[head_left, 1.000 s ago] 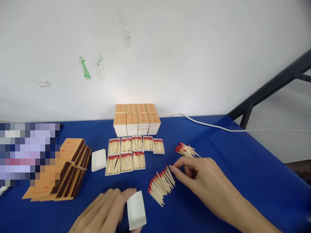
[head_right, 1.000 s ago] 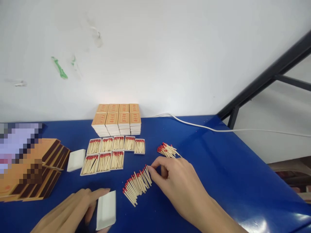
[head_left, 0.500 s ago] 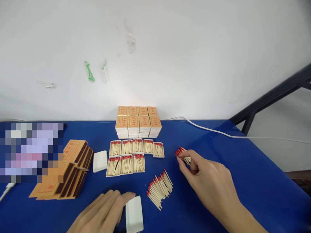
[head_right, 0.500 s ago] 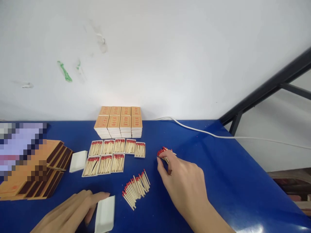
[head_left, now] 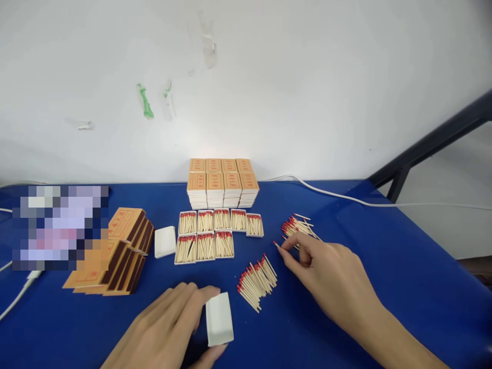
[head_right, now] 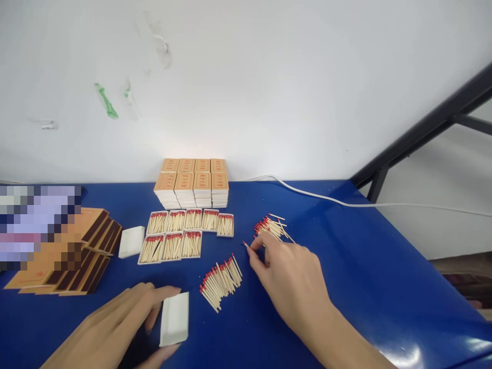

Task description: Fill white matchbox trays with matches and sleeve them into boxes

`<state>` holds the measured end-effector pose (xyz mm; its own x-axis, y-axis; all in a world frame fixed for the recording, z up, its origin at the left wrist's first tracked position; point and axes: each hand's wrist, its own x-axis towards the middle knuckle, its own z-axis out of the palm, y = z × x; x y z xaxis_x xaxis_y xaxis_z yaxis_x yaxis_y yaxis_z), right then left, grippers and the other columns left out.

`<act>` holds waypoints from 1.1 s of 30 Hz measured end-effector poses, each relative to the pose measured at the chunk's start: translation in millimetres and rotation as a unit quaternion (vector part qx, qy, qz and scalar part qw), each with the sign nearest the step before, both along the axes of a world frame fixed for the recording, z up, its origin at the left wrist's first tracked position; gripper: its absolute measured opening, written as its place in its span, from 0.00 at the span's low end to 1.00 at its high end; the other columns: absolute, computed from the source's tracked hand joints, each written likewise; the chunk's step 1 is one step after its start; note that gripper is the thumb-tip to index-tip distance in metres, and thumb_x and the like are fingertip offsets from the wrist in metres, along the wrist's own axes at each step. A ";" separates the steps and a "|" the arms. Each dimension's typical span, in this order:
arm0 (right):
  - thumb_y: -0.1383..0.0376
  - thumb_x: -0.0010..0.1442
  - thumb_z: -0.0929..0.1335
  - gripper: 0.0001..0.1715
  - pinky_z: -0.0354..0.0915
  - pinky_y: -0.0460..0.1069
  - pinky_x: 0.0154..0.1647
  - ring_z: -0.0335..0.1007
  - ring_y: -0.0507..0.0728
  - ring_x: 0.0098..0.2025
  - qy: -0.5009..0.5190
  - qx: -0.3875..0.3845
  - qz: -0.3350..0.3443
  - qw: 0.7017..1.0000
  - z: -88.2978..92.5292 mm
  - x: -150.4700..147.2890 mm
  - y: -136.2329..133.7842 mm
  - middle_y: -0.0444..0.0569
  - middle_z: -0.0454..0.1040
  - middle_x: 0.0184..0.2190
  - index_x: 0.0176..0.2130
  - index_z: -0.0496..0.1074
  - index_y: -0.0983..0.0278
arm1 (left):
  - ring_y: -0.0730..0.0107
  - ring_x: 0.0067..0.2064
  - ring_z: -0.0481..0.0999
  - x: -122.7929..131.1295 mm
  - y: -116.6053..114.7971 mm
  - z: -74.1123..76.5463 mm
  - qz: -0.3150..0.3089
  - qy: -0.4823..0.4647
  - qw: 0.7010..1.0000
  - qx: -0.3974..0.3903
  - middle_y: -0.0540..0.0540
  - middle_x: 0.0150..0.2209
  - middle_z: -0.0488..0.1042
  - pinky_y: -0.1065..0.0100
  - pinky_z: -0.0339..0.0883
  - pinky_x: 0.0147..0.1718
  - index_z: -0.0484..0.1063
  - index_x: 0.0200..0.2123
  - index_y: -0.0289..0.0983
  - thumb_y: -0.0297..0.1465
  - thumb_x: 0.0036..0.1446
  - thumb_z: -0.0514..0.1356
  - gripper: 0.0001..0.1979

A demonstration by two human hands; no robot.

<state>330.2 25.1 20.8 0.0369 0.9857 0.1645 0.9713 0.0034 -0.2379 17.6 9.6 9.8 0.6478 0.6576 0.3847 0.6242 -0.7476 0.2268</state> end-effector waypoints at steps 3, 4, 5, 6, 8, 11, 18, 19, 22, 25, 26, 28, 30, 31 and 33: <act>0.53 0.69 0.72 0.14 0.53 0.48 0.24 0.63 0.52 0.19 0.086 -0.060 0.019 0.994 8.8 -2.3 -0.8 0.37 0.65 0.16 0.33 0.82 0.54 | 0.56 0.40 0.92 2.7 0.8 4.2 -0.001 0.003 1.000 0.003 0.42 0.42 0.86 0.66 0.87 0.31 0.72 0.57 0.40 0.49 0.81 0.51 0.21; 0.52 0.70 0.72 0.16 0.54 0.48 0.25 0.63 0.53 0.20 0.100 -0.060 0.016 0.993 11.2 -1.6 -0.6 0.37 0.64 0.17 0.33 0.82 0.54 | 0.57 0.40 0.92 2.9 0.8 4.4 0.000 0.002 1.000 0.001 0.42 0.41 0.86 0.66 0.87 0.31 0.72 0.57 0.40 0.50 0.81 0.51 0.21; 0.50 0.70 0.71 0.17 0.54 0.49 0.25 0.62 0.53 0.20 0.104 -0.048 0.003 0.993 13.1 0.0 0.0 0.38 0.64 0.17 0.33 0.83 0.54 | 0.57 0.39 0.92 3.0 0.7 4.5 0.000 0.000 1.000 -0.005 0.43 0.41 0.86 0.67 0.86 0.30 0.72 0.57 0.40 0.50 0.80 0.52 0.21; 0.49 0.70 0.71 0.18 0.53 0.49 0.25 0.62 0.53 0.20 0.096 -0.031 -0.019 0.995 14.5 2.4 1.2 0.38 0.64 0.17 0.34 0.83 0.54 | 0.58 0.39 0.91 3.0 0.5 4.7 0.000 -0.004 1.000 -0.012 0.44 0.40 0.86 0.67 0.86 0.30 0.72 0.57 0.41 0.50 0.80 0.52 0.21; 0.49 0.69 0.72 0.16 0.51 0.49 0.25 0.62 0.54 0.20 0.058 -0.006 -0.068 0.996 16.2 8.3 4.6 0.39 0.65 0.17 0.36 0.84 0.54 | 0.60 0.38 0.91 2.8 0.0 5.6 -0.002 -0.011 1.000 -0.025 0.47 0.39 0.85 0.68 0.86 0.30 0.71 0.58 0.42 0.50 0.80 0.53 0.20; 0.52 0.67 0.74 0.10 0.50 0.49 0.26 0.65 0.55 0.21 0.011 -0.047 -0.085 0.995 17.6 14.0 10.0 0.39 0.69 0.19 0.39 0.85 0.52 | 0.61 0.40 0.91 1.6 -1.2 7.5 0.002 -0.018 0.999 -0.029 0.48 0.40 0.86 0.69 0.85 0.31 0.71 0.58 0.43 0.50 0.80 0.53 0.19; 0.57 0.69 0.73 0.09 0.53 0.50 0.28 0.65 0.54 0.25 0.069 -0.134 -0.022 0.988 20.9 -2.7 6.7 0.38 0.68 0.20 0.36 0.82 0.55 | 0.60 0.41 0.91 0.1 -2.2 6.5 0.002 -0.018 1.000 -0.026 0.48 0.42 0.87 0.68 0.86 0.31 0.70 0.58 0.43 0.51 0.79 0.53 0.20; 0.56 0.69 0.73 0.10 0.54 0.50 0.29 0.63 0.54 0.24 0.096 -0.143 -0.003 0.985 21.1 -4.8 5.1 0.38 0.67 0.20 0.35 0.82 0.55 | 0.60 0.41 0.91 0.5 -1.6 6.6 0.001 -0.018 0.999 -0.027 0.48 0.42 0.86 0.68 0.86 0.31 0.70 0.58 0.43 0.51 0.80 0.53 0.20; 0.50 0.70 0.72 0.16 0.55 0.49 0.28 0.60 0.52 0.23 0.173 -0.142 0.030 0.974 21.3 -4.1 2.2 0.37 0.64 0.19 0.35 0.82 0.55 | 0.61 0.40 0.91 1.7 -0.6 7.0 -0.002 -0.015 0.999 -0.033 0.48 0.42 0.86 0.68 0.86 0.34 0.70 0.58 0.43 0.50 0.80 0.53 0.19; 0.49 0.70 0.71 0.16 0.54 0.50 0.28 0.61 0.53 0.23 0.149 -0.094 -0.013 0.984 20.7 5.1 3.9 0.37 0.63 0.19 0.38 0.83 0.54 | 0.61 0.40 0.90 1.6 -1.2 6.7 -0.005 -0.014 0.999 -0.039 0.48 0.42 0.85 0.68 0.86 0.35 0.70 0.59 0.43 0.50 0.80 0.54 0.19; 0.50 0.70 0.71 0.14 0.54 0.50 0.28 0.62 0.54 0.24 0.119 -0.083 -0.035 0.989 20.4 8.2 5.2 0.38 0.65 0.19 0.40 0.84 0.53 | 0.61 0.40 0.90 1.1 -1.5 6.5 -0.004 -0.016 0.999 -0.040 0.48 0.42 0.85 0.67 0.86 0.34 0.70 0.58 0.43 0.50 0.80 0.54 0.19; 0.53 0.69 0.72 0.10 0.53 0.50 0.29 0.66 0.55 0.25 0.056 -0.082 -0.073 0.992 19.8 12.5 7.7 0.38 0.68 0.21 0.42 0.85 0.51 | 0.61 0.39 0.90 -0.2 -1.9 5.8 -0.002 -0.016 0.999 -0.046 0.48 0.41 0.85 0.67 0.86 0.34 0.69 0.58 0.43 0.50 0.80 0.54 0.19; 0.55 0.68 0.73 0.08 0.53 0.50 0.29 0.69 0.57 0.26 0.009 -0.093 -0.095 0.991 19.8 12.8 9.5 0.39 0.72 0.22 0.43 0.85 0.50 | 0.61 0.39 0.90 -1.7 -2.0 5.0 -0.001 -0.015 0.998 -0.053 0.48 0.42 0.85 0.66 0.86 0.35 0.69 0.58 0.43 0.50 0.79 0.55 0.19; 0.56 0.68 0.73 0.08 0.52 0.50 0.29 0.70 0.58 0.26 -0.006 -0.098 -0.102 0.990 20.0 11.7 10.0 0.40 0.74 0.23 0.43 0.85 0.50 | 0.61 0.40 0.90 -2.5 -2.0 4.5 -0.003 -0.013 0.998 -0.061 0.48 0.42 0.85 0.66 0.87 0.36 0.69 0.59 0.43 0.49 0.79 0.56 0.19; 0.57 0.68 0.73 0.07 0.52 0.50 0.29 0.72 0.59 0.27 -0.021 -0.105 -0.107 0.989 20.6 8.4 10.4 0.41 0.76 0.24 0.42 0.85 0.51 | 0.61 0.42 0.90 -3.5 -2.4 3.4 -0.001 -0.013 0.998 -0.068 0.49 0.43 0.85 0.65 0.87 0.38 0.69 0.60 0.44 0.49 0.78 0.58 0.18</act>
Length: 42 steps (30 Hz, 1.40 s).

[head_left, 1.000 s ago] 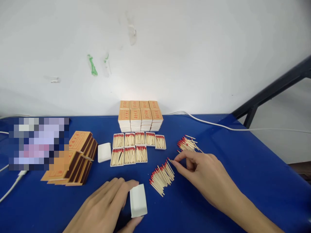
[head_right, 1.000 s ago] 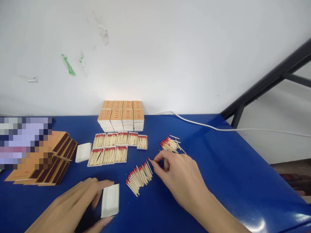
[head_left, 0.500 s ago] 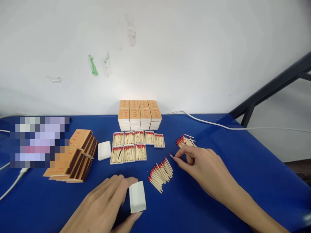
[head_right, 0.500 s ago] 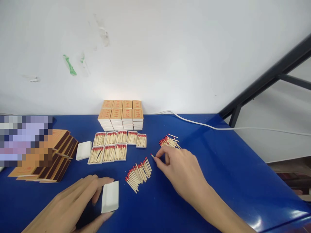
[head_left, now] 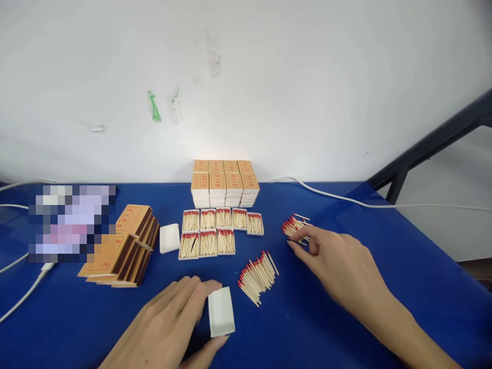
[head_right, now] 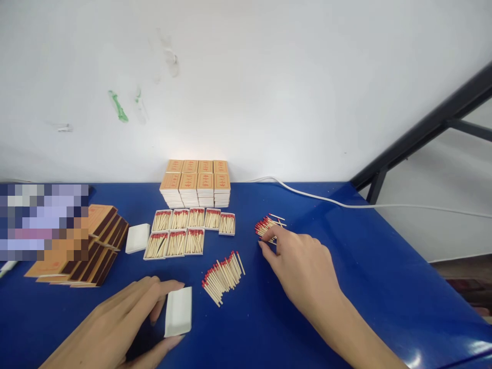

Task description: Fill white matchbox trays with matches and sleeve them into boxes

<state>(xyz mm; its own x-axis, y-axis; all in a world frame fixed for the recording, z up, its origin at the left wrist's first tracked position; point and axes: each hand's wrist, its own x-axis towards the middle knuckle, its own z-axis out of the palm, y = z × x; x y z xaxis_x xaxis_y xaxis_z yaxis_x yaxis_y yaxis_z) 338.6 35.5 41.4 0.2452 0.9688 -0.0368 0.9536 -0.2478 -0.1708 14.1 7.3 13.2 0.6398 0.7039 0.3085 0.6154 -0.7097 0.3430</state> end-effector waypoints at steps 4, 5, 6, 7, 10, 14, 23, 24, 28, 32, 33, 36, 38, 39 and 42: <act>0.58 0.68 0.72 0.08 0.52 0.50 0.29 0.74 0.59 0.28 0.006 -0.005 0.016 1.000 -0.3 -2.5 -0.4 0.41 0.77 0.24 0.42 0.84 0.52 | 0.59 0.44 0.90 -1.0 -2.3 -1.8 0.007 -0.013 1.000 -0.003 0.49 0.45 0.85 0.65 0.87 0.38 0.70 0.61 0.45 0.48 0.77 0.59 0.18; 0.58 0.68 0.72 0.08 0.52 0.50 0.29 0.74 0.59 0.27 0.007 0.000 0.019 1.000 -0.9 -1.2 -0.7 0.41 0.77 0.24 0.43 0.84 0.52 | 0.59 0.44 0.90 -1.1 -2.9 -2.0 0.006 -0.014 1.000 -0.007 0.49 0.45 0.85 0.65 0.87 0.39 0.70 0.61 0.45 0.48 0.76 0.60 0.18; 0.57 0.68 0.71 0.09 0.52 0.50 0.28 0.74 0.60 0.27 0.004 0.007 0.019 1.000 -1.5 0.7 -0.9 0.41 0.77 0.25 0.44 0.83 0.52 | 0.59 0.44 0.90 -1.4 -3.5 -2.2 0.006 -0.008 1.000 -0.015 0.49 0.45 0.85 0.65 0.87 0.39 0.70 0.61 0.45 0.47 0.76 0.61 0.18; 0.55 0.68 0.71 0.10 0.52 0.50 0.28 0.74 0.60 0.26 -0.001 0.015 0.018 1.000 -2.1 3.0 -1.1 0.42 0.77 0.25 0.45 0.83 0.52 | 0.59 0.44 0.90 -1.6 -4.0 -2.4 0.007 -0.003 1.000 -0.018 0.49 0.46 0.85 0.65 0.87 0.39 0.70 0.61 0.45 0.47 0.76 0.62 0.18; 0.53 0.69 0.70 0.12 0.51 0.51 0.26 0.72 0.60 0.24 -0.015 0.026 0.028 0.999 -2.9 8.6 -1.6 0.43 0.76 0.23 0.41 0.83 0.53 | 0.56 0.47 0.91 -2.1 -4.6 -2.9 0.009 0.007 1.000 -0.007 0.46 0.47 0.86 0.66 0.86 0.36 0.69 0.62 0.44 0.48 0.76 0.61 0.20; 0.55 0.69 0.70 0.12 0.51 0.50 0.26 0.69 0.58 0.24 0.021 0.009 0.061 0.998 -1.1 3.6 -3.1 0.42 0.71 0.20 0.36 0.81 0.55 | 0.56 0.47 0.91 -0.9 -3.5 -2.7 0.013 0.005 1.000 0.000 0.46 0.47 0.86 0.66 0.87 0.36 0.69 0.62 0.45 0.49 0.77 0.59 0.20; 0.50 0.69 0.71 0.18 0.53 0.50 0.29 0.55 0.52 0.23 0.231 -0.016 0.083 0.969 -3.9 -19.1 -11.5 0.36 0.58 0.19 0.32 0.79 0.57 | 0.59 0.41 0.90 3.7 -3.0 4.0 0.004 -0.011 1.000 0.016 0.48 0.42 0.85 0.65 0.86 0.34 0.69 0.58 0.44 0.49 0.80 0.53 0.18; 0.49 0.68 0.72 0.19 0.52 0.50 0.29 0.53 0.52 0.23 0.257 -0.019 0.083 0.963 -3.4 -20.9 -12.2 0.36 0.57 0.19 0.32 0.79 0.58 | 0.59 0.41 0.90 3.9 -3.3 4.6 0.003 -0.011 1.000 0.012 0.48 0.42 0.85 0.65 0.86 0.34 0.69 0.58 0.44 0.49 0.80 0.53 0.18; 0.49 0.67 0.72 0.19 0.49 0.50 0.27 0.49 0.51 0.24 0.334 -0.046 0.088 0.937 -1.3 -29.4 -14.3 0.35 0.56 0.19 0.32 0.79 0.60 | 0.60 0.41 0.90 4.5 -3.4 5.5 0.003 -0.020 1.000 0.000 0.50 0.42 0.85 0.64 0.86 0.37 0.69 0.58 0.45 0.49 0.79 0.55 0.17; 0.51 0.66 0.72 0.18 0.49 0.50 0.27 0.50 0.51 0.25 0.351 -0.060 0.089 0.930 -3.1 -33.8 -15.2 0.36 0.58 0.19 0.32 0.79 0.60 | 0.60 0.41 0.89 4.3 -1.9 5.4 0.003 -0.022 1.000 -0.008 0.50 0.43 0.85 0.63 0.86 0.37 0.69 0.58 0.45 0.47 0.79 0.56 0.15; 0.51 0.66 0.73 0.18 0.49 0.50 0.27 0.51 0.51 0.25 0.350 -0.059 0.088 0.931 -3.8 -33.6 -15.2 0.36 0.58 0.19 0.32 0.79 0.60 | 0.60 0.41 0.89 4.1 -1.9 5.4 0.002 -0.022 1.000 -0.008 0.49 0.43 0.85 0.64 0.86 0.37 0.69 0.59 0.45 0.47 0.79 0.56 0.15; 0.51 0.66 0.73 0.18 0.50 0.49 0.27 0.52 0.51 0.25 0.345 -0.057 0.088 0.933 -4.5 -31.2 -15.3 0.36 0.59 0.20 0.32 0.79 0.60 | 0.60 0.41 0.89 4.0 -2.6 4.9 0.001 -0.023 1.000 -0.004 0.49 0.43 0.85 0.64 0.86 0.37 0.70 0.59 0.44 0.47 0.79 0.56 0.16; 0.51 0.66 0.73 0.17 0.50 0.49 0.27 0.54 0.51 0.24 0.330 -0.063 0.093 0.937 -3.0 -28.5 -15.5 0.37 0.61 0.20 0.33 0.80 0.59 | 0.59 0.41 0.90 4.2 -3.5 4.0 0.002 -0.020 1.000 -0.002 0.48 0.43 0.85 0.64 0.86 0.37 0.70 0.59 0.44 0.46 0.79 0.56 0.16; 0.51 0.66 0.74 0.16 0.51 0.49 0.27 0.55 0.52 0.24 0.316 -0.066 0.096 0.941 -1.6 -26.7 -15.6 0.37 0.62 0.20 0.33 0.81 0.59 | 0.59 0.41 0.90 4.2 -3.8 3.5 0.002 -0.018 1.000 0.001 0.47 0.42 0.85 0.65 0.86 0.36 0.70 0.58 0.43 0.46 0.79 0.56 0.16; 0.48 0.66 0.74 0.18 0.53 0.49 0.27 0.58 0.52 0.24 0.266 -0.054 0.102 0.957 2.8 -18.4 -14.2 0.38 0.64 0.20 0.34 0.81 0.58 | 0.56 0.43 0.90 3.7 -3.8 2.5 0.000 -0.003 1.000 0.011 0.45 0.44 0.85 0.65 0.86 0.32 0.70 0.59 0.42 0.47 0.80 0.55 0.18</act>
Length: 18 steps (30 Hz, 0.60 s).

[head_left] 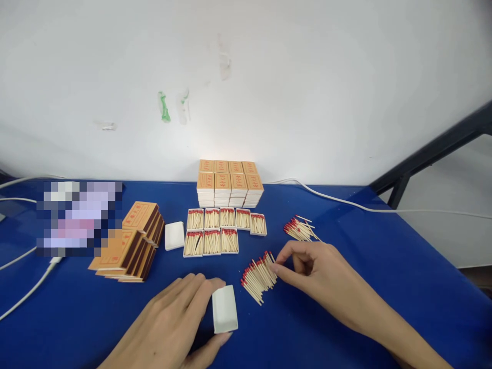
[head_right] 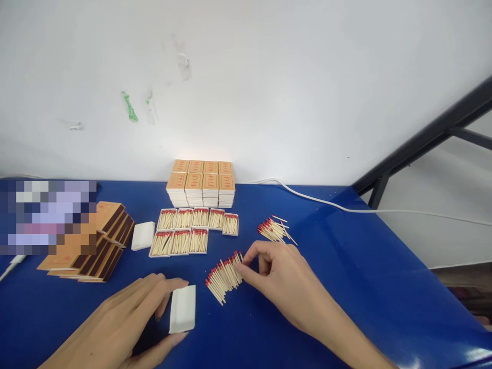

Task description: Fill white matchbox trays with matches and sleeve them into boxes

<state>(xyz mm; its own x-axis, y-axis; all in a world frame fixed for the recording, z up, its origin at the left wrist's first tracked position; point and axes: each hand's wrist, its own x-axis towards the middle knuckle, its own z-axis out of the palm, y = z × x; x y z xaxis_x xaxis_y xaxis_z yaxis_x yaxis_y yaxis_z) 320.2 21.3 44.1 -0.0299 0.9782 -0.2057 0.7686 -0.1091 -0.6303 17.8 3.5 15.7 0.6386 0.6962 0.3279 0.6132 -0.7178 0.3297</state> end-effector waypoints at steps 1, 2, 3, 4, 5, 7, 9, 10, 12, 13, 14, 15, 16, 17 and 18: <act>0.47 0.67 0.73 0.19 0.53 0.49 0.27 0.59 0.53 0.24 -0.019 0.014 -0.004 1.000 0.9 3.7 1.2 0.38 0.65 0.20 0.35 0.81 0.57 | 0.55 0.44 0.91 -0.4 0.3 -0.1 0.001 0.005 1.000 0.003 0.44 0.44 0.85 0.65 0.86 0.32 0.70 0.59 0.41 0.48 0.80 0.54 0.19; 0.46 0.68 0.72 0.20 0.54 0.49 0.27 0.60 0.53 0.24 -0.040 0.031 -0.013 0.999 1.3 7.6 2.8 0.38 0.65 0.20 0.35 0.82 0.57 | 0.55 0.44 0.91 -0.8 0.8 0.0 0.002 0.006 1.000 0.004 0.44 0.44 0.85 0.65 0.86 0.32 0.70 0.59 0.42 0.49 0.80 0.54 0.19; 0.45 0.68 0.72 0.20 0.54 0.49 0.27 0.62 0.54 0.23 -0.067 0.050 -0.026 0.996 1.0 11.5 4.6 0.39 0.65 0.19 0.36 0.82 0.56 | 0.56 0.44 0.91 -1.3 1.3 0.2 0.002 0.007 1.000 0.001 0.44 0.44 0.85 0.65 0.86 0.32 0.70 0.59 0.42 0.49 0.80 0.54 0.19; 0.46 0.69 0.71 0.19 0.54 0.49 0.27 0.63 0.54 0.23 -0.098 0.070 -0.043 0.992 0.0 15.2 6.6 0.39 0.65 0.19 0.37 0.82 0.56 | 0.57 0.43 0.91 -1.7 1.9 0.4 0.001 0.005 1.000 -0.002 0.45 0.44 0.85 0.65 0.86 0.33 0.70 0.59 0.42 0.49 0.80 0.54 0.18; 0.47 0.69 0.71 0.18 0.54 0.50 0.27 0.64 0.55 0.23 -0.132 0.089 -0.060 0.985 -1.5 18.4 8.5 0.39 0.66 0.20 0.39 0.82 0.55 | 0.58 0.42 0.91 -2.0 2.5 0.4 0.001 0.002 1.000 -0.004 0.46 0.43 0.85 0.66 0.86 0.34 0.70 0.59 0.43 0.48 0.80 0.55 0.18; 0.50 0.69 0.70 0.15 0.52 0.50 0.26 0.67 0.56 0.22 -0.197 0.118 -0.084 0.970 -5.6 22.8 11.6 0.40 0.68 0.20 0.42 0.83 0.55 | 0.58 0.42 0.91 -2.3 3.3 0.3 0.001 0.000 1.000 -0.005 0.46 0.44 0.86 0.66 0.87 0.35 0.70 0.60 0.43 0.48 0.79 0.56 0.18; 0.52 0.69 0.69 0.13 0.51 0.50 0.26 0.69 0.58 0.22 -0.241 0.125 -0.091 0.958 -9.6 24.1 13.2 0.41 0.71 0.22 0.45 0.83 0.54 | 0.57 0.44 0.91 -2.3 3.5 -0.1 0.005 0.001 1.000 -0.004 0.45 0.45 0.86 0.66 0.87 0.36 0.70 0.60 0.43 0.48 0.79 0.56 0.19; 0.53 0.69 0.69 0.13 0.50 0.50 0.26 0.70 0.58 0.23 -0.255 0.124 -0.089 0.955 -11.1 23.7 13.5 0.42 0.73 0.22 0.45 0.83 0.54 | 0.57 0.45 0.91 -2.3 3.3 -0.2 0.006 0.001 1.000 -0.004 0.45 0.46 0.86 0.66 0.87 0.36 0.70 0.60 0.43 0.48 0.78 0.57 0.19; 0.55 0.69 0.69 0.11 0.50 0.50 0.26 0.71 0.59 0.24 -0.271 0.117 -0.081 0.952 -12.7 21.6 13.2 0.42 0.75 0.24 0.44 0.82 0.53 | 0.57 0.45 0.91 -2.2 2.8 0.2 0.004 0.000 1.000 -0.007 0.46 0.45 0.86 0.66 0.87 0.36 0.71 0.60 0.43 0.48 0.78 0.57 0.18; 0.56 0.69 0.69 0.10 0.50 0.50 0.26 0.72 0.59 0.24 -0.273 0.114 -0.077 0.952 -12.9 20.3 12.9 0.42 0.75 0.24 0.43 0.81 0.54 | 0.57 0.45 0.91 -2.2 2.6 0.6 0.003 -0.001 1.000 -0.007 0.46 0.45 0.86 0.67 0.86 0.35 0.71 0.60 0.43 0.48 0.79 0.56 0.18; 0.56 0.69 0.69 0.10 0.50 0.50 0.26 0.71 0.58 0.24 -0.270 0.110 -0.073 0.954 -12.6 19.0 12.4 0.42 0.75 0.24 0.42 0.81 0.54 | 0.57 0.44 0.91 -2.2 2.4 1.1 0.003 -0.002 1.000 -0.007 0.46 0.45 0.86 0.67 0.86 0.34 0.71 0.59 0.43 0.49 0.79 0.56 0.18; 0.56 0.69 0.69 0.10 0.51 0.50 0.26 0.71 0.58 0.24 -0.265 0.106 -0.071 0.956 -12.1 17.8 12.0 0.42 0.74 0.23 0.40 0.80 0.55 | 0.58 0.44 0.91 -2.3 2.4 1.5 0.003 -0.003 1.000 -0.007 0.46 0.44 0.86 0.67 0.86 0.33 0.71 0.59 0.43 0.49 0.79 0.56 0.18; 0.56 0.69 0.69 0.10 0.51 0.50 0.26 0.70 0.58 0.24 -0.255 0.101 -0.070 0.959 -11.3 16.7 11.5 0.42 0.73 0.23 0.40 0.80 0.55 | 0.58 0.44 0.91 -2.4 2.4 1.7 0.004 -0.003 1.000 -0.005 0.45 0.44 0.86 0.68 0.86 0.32 0.71 0.59 0.43 0.49 0.79 0.55 0.18; 0.55 0.70 0.69 0.11 0.51 0.50 0.26 0.70 0.58 0.25 -0.241 0.094 -0.069 0.964 -10.4 15.7 11.0 0.41 0.72 0.22 0.39 0.80 0.55 | 0.58 0.44 0.91 -2.5 2.4 1.6 0.005 -0.003 1.000 -0.004 0.45 0.44 0.86 0.68 0.85 0.32 0.71 0.59 0.43 0.49 0.79 0.55 0.19; 0.55 0.70 0.69 0.11 0.51 0.50 0.27 0.69 0.57 0.25 -0.222 0.086 -0.066 0.969 -9.3 14.7 10.4 0.41 0.71 0.22 0.38 0.80 0.55 | 0.58 0.44 0.91 -2.6 2.4 1.3 0.006 -0.003 1.000 -0.003 0.45 0.44 0.86 0.68 0.86 0.32 0.71 0.59 0.43 0.49 0.79 0.55 0.19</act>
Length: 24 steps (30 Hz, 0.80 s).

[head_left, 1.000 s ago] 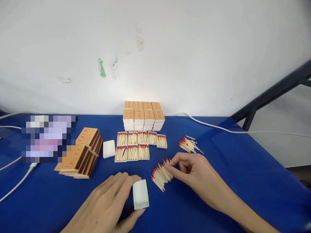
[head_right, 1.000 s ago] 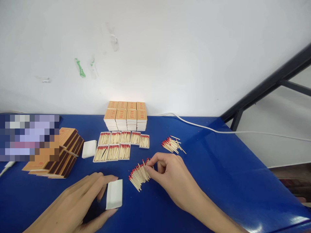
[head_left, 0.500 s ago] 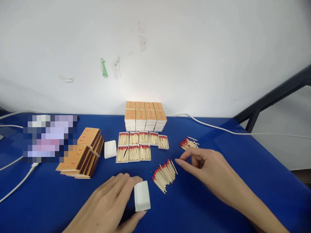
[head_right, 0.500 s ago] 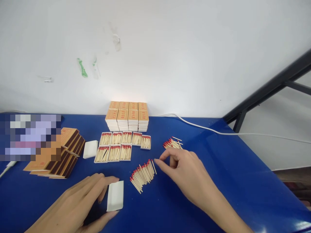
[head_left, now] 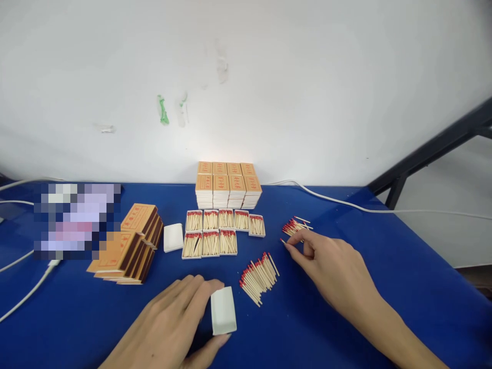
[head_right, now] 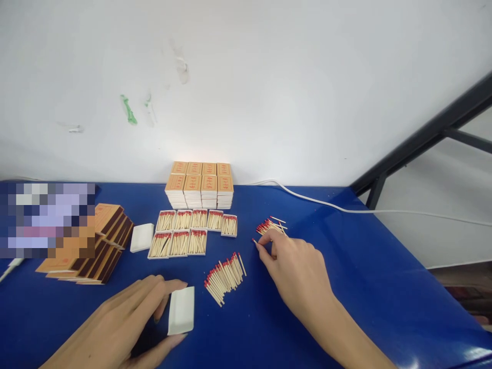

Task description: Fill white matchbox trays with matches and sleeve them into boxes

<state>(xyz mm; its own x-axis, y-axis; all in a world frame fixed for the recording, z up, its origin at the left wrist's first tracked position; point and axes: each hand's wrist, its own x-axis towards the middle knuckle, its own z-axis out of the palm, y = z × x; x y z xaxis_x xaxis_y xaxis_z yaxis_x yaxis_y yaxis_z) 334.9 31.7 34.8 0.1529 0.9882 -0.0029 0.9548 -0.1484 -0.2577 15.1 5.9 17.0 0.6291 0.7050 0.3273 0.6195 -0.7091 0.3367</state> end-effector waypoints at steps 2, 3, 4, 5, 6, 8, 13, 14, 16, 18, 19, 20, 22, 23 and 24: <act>0.54 0.69 0.69 0.13 0.52 0.50 0.27 0.66 0.56 0.25 0.058 -0.017 0.016 0.998 2.6 -2.7 -1.3 0.40 0.68 0.21 0.37 0.81 0.55 | 0.57 0.44 0.91 -0.2 -0.1 -1.3 -0.001 0.002 1.000 0.005 0.45 0.44 0.86 0.67 0.86 0.33 0.71 0.59 0.43 0.50 0.79 0.55 0.19; 0.53 0.69 0.70 0.14 0.54 0.50 0.28 0.64 0.56 0.25 0.094 -0.026 0.027 0.995 4.1 -4.6 -2.2 0.40 0.66 0.20 0.36 0.81 0.56 | 0.57 0.44 0.91 -0.4 -0.3 -2.1 -0.001 0.004 1.000 0.009 0.45 0.44 0.86 0.67 0.86 0.34 0.71 0.59 0.43 0.50 0.79 0.55 0.20; 0.52 0.69 0.70 0.15 0.54 0.50 0.28 0.62 0.55 0.24 0.130 -0.033 0.037 0.990 5.6 -6.9 -3.1 0.39 0.64 0.19 0.35 0.81 0.56 | 0.56 0.44 0.91 -0.5 -0.5 -2.8 -0.002 0.006 1.000 0.012 0.45 0.45 0.86 0.67 0.86 0.34 0.70 0.59 0.43 0.50 0.79 0.55 0.20; 0.51 0.68 0.71 0.16 0.55 0.50 0.29 0.59 0.54 0.24 0.164 -0.040 0.046 0.985 7.1 -9.5 -4.1 0.38 0.62 0.19 0.34 0.80 0.57 | 0.56 0.45 0.91 -0.7 -0.7 -3.3 -0.002 0.009 1.000 0.013 0.44 0.45 0.86 0.66 0.86 0.33 0.70 0.60 0.42 0.50 0.79 0.55 0.20; 0.50 0.68 0.71 0.17 0.54 0.50 0.28 0.57 0.53 0.23 0.194 -0.050 0.051 0.978 8.5 -12.1 -5.1 0.38 0.60 0.19 0.34 0.80 0.57 | 0.55 0.46 0.91 -0.8 -0.9 -3.6 -0.001 0.009 1.000 0.016 0.44 0.46 0.86 0.66 0.86 0.33 0.70 0.60 0.42 0.50 0.79 0.55 0.20; 0.48 0.68 0.71 0.20 0.52 0.50 0.27 0.54 0.53 0.23 0.233 -0.069 0.057 0.968 10.2 -16.1 -6.7 0.38 0.60 0.19 0.32 0.80 0.58 | 0.55 0.46 0.91 -1.1 -1.4 -3.8 0.000 0.008 1.000 0.014 0.45 0.46 0.86 0.66 0.86 0.33 0.70 0.60 0.43 0.50 0.79 0.55 0.20; 0.47 0.69 0.70 0.20 0.54 0.51 0.29 0.58 0.54 0.23 0.194 -0.014 0.028 0.980 8.6 -9.1 -4.5 0.38 0.62 0.19 0.35 0.82 0.57 | 0.56 0.45 0.91 -0.2 -2.3 -3.0 0.001 0.003 1.000 0.015 0.45 0.46 0.86 0.66 0.86 0.34 0.70 0.61 0.43 0.49 0.79 0.55 0.20; 0.48 0.69 0.69 0.20 0.55 0.51 0.29 0.60 0.54 0.23 0.170 0.002 0.011 0.985 8.0 -5.5 -3.0 0.39 0.63 0.19 0.36 0.82 0.57 | 0.56 0.45 0.91 0.0 -2.1 -2.7 -0.001 0.001 1.000 0.016 0.45 0.46 0.86 0.66 0.86 0.34 0.69 0.61 0.43 0.49 0.79 0.55 0.19; 0.49 0.69 0.69 0.17 0.54 0.51 0.29 0.63 0.56 0.24 0.111 0.017 -0.029 0.993 7.4 0.9 0.6 0.39 0.65 0.19 0.40 0.83 0.55 | 0.57 0.44 0.91 0.3 -1.2 -2.1 -0.001 0.000 1.000 0.012 0.46 0.45 0.86 0.64 0.87 0.36 0.69 0.60 0.43 0.49 0.80 0.55 0.19; 0.50 0.69 0.70 0.15 0.53 0.51 0.29 0.67 0.57 0.25 0.047 0.016 -0.062 0.997 7.2 4.2 4.0 0.39 0.67 0.20 0.43 0.84 0.53 | 0.57 0.43 0.91 0.2 -0.3 -1.9 -0.005 0.004 1.000 0.008 0.46 0.44 0.86 0.64 0.87 0.36 0.69 0.60 0.43 0.48 0.80 0.54 0.18; 0.50 0.69 0.70 0.14 0.52 0.51 0.29 0.68 0.58 0.26 0.020 0.011 -0.073 0.997 7.1 4.4 5.3 0.39 0.69 0.21 0.44 0.84 0.52 | 0.57 0.43 0.91 0.2 0.0 -2.0 -0.005 0.008 1.000 0.008 0.46 0.44 0.86 0.64 0.87 0.35 0.69 0.60 0.42 0.48 0.80 0.54 0.18; 0.51 0.69 0.71 0.13 0.52 0.50 0.29 0.69 0.59 0.27 -0.002 0.003 -0.079 0.997 6.9 3.7 6.4 0.40 0.71 0.22 0.45 0.84 0.51 | 0.56 0.43 0.91 0.2 0.1 -2.3 -0.006 0.010 1.000 0.008 0.45 0.44 0.85 0.64 0.87 0.34 0.69 0.60 0.42 0.48 0.80 0.54 0.18; 0.53 0.69 0.71 0.11 0.51 0.50 0.30 0.72 0.59 0.28 -0.029 -0.016 -0.077 0.996 6.0 1.0 7.5 0.40 0.75 0.24 0.46 0.83 0.51 | 0.56 0.44 0.91 0.6 0.1 -3.0 -0.006 0.008 1.000 0.008 0.46 0.44 0.85 0.65 0.86 0.33 0.70 0.60 0.43 0.49 0.79 0.54 0.19; 0.55 0.70 0.71 0.10 0.51 0.50 0.30 0.72 0.60 0.28 -0.036 -0.024 -0.073 0.996 5.5 -0.6 7.5 0.40 0.76 0.25 0.46 0.83 0.51 | 0.56 0.44 0.91 1.0 0.0 -3.3 -0.004 0.007 1.000 0.008 0.46 0.44 0.85 0.65 0.86 0.33 0.70 0.59 0.43 0.49 0.79 0.54 0.19; 0.56 0.70 0.71 0.09 0.51 0.50 0.30 0.72 0.59 0.28 -0.039 -0.029 -0.069 0.996 5.1 -1.9 7.3 0.41 0.76 0.25 0.45 0.83 0.52 | 0.56 0.43 0.91 1.3 0.1 -3.5 -0.003 0.007 1.000 0.008 0.46 0.44 0.85 0.65 0.86 0.33 0.70 0.59 0.43 0.49 0.79 0.54 0.19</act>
